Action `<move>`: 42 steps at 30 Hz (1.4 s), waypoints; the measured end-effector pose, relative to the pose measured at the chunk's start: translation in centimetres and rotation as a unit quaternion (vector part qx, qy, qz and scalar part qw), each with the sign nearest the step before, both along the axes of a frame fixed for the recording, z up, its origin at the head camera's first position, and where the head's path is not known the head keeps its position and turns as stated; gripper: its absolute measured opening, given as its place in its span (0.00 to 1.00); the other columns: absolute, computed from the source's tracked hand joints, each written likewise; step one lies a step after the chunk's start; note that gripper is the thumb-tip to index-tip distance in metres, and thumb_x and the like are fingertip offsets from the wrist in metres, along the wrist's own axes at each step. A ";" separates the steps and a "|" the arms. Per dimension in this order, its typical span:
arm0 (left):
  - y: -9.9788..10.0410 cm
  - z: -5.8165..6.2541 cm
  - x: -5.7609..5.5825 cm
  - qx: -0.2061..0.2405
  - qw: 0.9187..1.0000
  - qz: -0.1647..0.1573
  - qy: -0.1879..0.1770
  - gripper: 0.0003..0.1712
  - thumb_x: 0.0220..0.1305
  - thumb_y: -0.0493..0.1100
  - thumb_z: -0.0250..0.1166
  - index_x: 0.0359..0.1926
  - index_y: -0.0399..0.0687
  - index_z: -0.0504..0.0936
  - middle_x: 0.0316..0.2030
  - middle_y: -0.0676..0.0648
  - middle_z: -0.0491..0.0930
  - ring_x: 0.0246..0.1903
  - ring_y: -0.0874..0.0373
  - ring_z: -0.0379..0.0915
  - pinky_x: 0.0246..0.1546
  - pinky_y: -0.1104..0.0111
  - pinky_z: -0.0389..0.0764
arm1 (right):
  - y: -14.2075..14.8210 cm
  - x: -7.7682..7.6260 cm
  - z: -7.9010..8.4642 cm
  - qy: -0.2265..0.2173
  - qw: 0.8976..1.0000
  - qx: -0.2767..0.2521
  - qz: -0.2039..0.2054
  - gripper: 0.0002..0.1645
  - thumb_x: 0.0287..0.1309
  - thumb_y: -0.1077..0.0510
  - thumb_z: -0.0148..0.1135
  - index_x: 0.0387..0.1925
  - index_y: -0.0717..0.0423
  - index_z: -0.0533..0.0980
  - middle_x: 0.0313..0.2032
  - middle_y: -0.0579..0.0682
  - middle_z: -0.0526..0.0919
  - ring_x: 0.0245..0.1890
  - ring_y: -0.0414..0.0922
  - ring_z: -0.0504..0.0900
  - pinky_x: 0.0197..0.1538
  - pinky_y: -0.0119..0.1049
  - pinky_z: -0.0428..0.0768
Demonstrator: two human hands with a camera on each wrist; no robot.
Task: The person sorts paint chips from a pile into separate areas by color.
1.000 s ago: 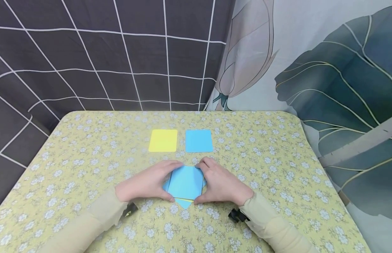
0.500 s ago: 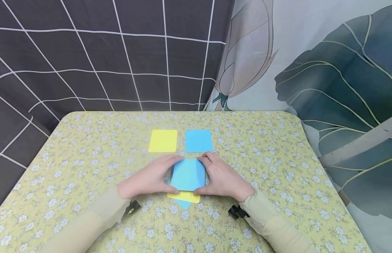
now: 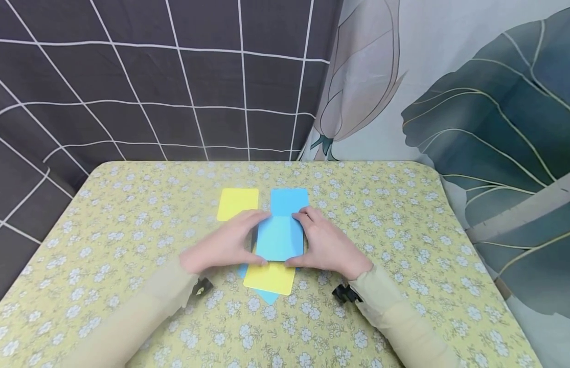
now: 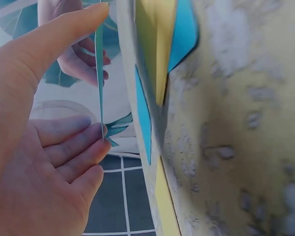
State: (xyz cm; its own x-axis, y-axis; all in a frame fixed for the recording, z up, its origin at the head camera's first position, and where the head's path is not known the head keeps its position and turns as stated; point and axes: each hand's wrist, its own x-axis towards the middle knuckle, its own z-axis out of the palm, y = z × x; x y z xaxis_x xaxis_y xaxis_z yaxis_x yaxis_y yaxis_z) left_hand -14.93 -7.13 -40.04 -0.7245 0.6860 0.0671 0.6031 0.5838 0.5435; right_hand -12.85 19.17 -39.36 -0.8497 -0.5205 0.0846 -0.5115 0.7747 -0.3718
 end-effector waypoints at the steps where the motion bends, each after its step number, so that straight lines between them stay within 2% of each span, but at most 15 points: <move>1: 0.1 0.0 -0.2 0.001 1.000 0.002 0.001 0.61 0.49 0.59 0.81 0.76 0.39 0.62 0.73 0.42 0.64 0.72 0.49 0.57 0.72 0.61 0.59 | 0.1 -0.2 0.1 0.002 1.000 -0.001 -0.001 0.67 0.35 0.30 0.82 0.69 0.67 0.68 0.63 0.59 0.70 0.58 0.53 0.74 0.59 0.48 0.80; 9: 0.7 0.3 -2.3 0.007 1.000 0.018 0.006 0.61 0.48 0.57 0.82 0.76 0.39 0.61 0.72 0.43 0.64 0.72 0.50 0.57 0.72 0.61 0.60 | 0.2 -2.0 0.9 -0.012 0.999 -0.034 -0.012 0.66 0.36 0.42 0.87 0.70 0.70 0.65 0.64 0.63 0.67 0.60 0.57 0.72 0.61 0.53 0.77; 15: 1.0 0.9 -3.7 0.010 1.000 0.028 0.007 0.61 0.49 0.55 0.82 0.76 0.38 0.60 0.72 0.42 0.64 0.70 0.50 0.60 0.70 0.61 0.63 | 0.0 -3.2 1.6 -0.020 0.998 -0.053 -0.022 0.64 0.39 0.51 0.87 0.71 0.73 0.62 0.66 0.66 0.65 0.62 0.60 0.71 0.63 0.54 0.76; 22: 1.5 2.0 -5.5 0.003 0.999 0.031 0.015 0.60 0.50 0.53 0.82 0.77 0.37 0.60 0.73 0.40 0.62 0.71 0.47 0.58 0.71 0.60 0.62 | 0.2 -5.3 2.4 -0.001 0.998 -0.049 -0.029 0.63 0.40 0.47 0.86 0.70 0.73 0.65 0.65 0.64 0.67 0.62 0.59 0.71 0.63 0.54 0.76; 29: 2.1 2.8 -6.8 0.002 0.999 0.033 0.018 0.61 0.49 0.53 0.82 0.77 0.37 0.60 0.74 0.40 0.62 0.72 0.46 0.57 0.72 0.57 0.60 | 0.4 -7.1 3.0 0.004 0.999 -0.041 -0.023 0.64 0.34 0.43 0.88 0.69 0.70 0.68 0.63 0.61 0.69 0.61 0.58 0.70 0.64 0.54 0.74; 42: 2.9 3.0 -8.3 -0.030 0.999 0.045 0.002 0.61 0.50 0.53 0.82 0.77 0.38 0.59 0.74 0.41 0.61 0.72 0.48 0.57 0.72 0.60 0.61 | 0.3 -9.1 2.7 -0.017 0.999 -0.024 -0.024 0.62 0.35 0.46 0.87 0.68 0.71 0.69 0.64 0.63 0.69 0.61 0.59 0.71 0.65 0.54 0.73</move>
State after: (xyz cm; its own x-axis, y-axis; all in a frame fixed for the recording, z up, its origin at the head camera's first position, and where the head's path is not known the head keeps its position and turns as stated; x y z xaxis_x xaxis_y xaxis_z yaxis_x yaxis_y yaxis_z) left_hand -23.21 -4.27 -37.08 -0.7829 0.6213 0.0314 0.5491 0.6665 0.5042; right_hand -21.99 19.46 -36.66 -0.8760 -0.4758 0.0787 -0.4610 0.7784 -0.4260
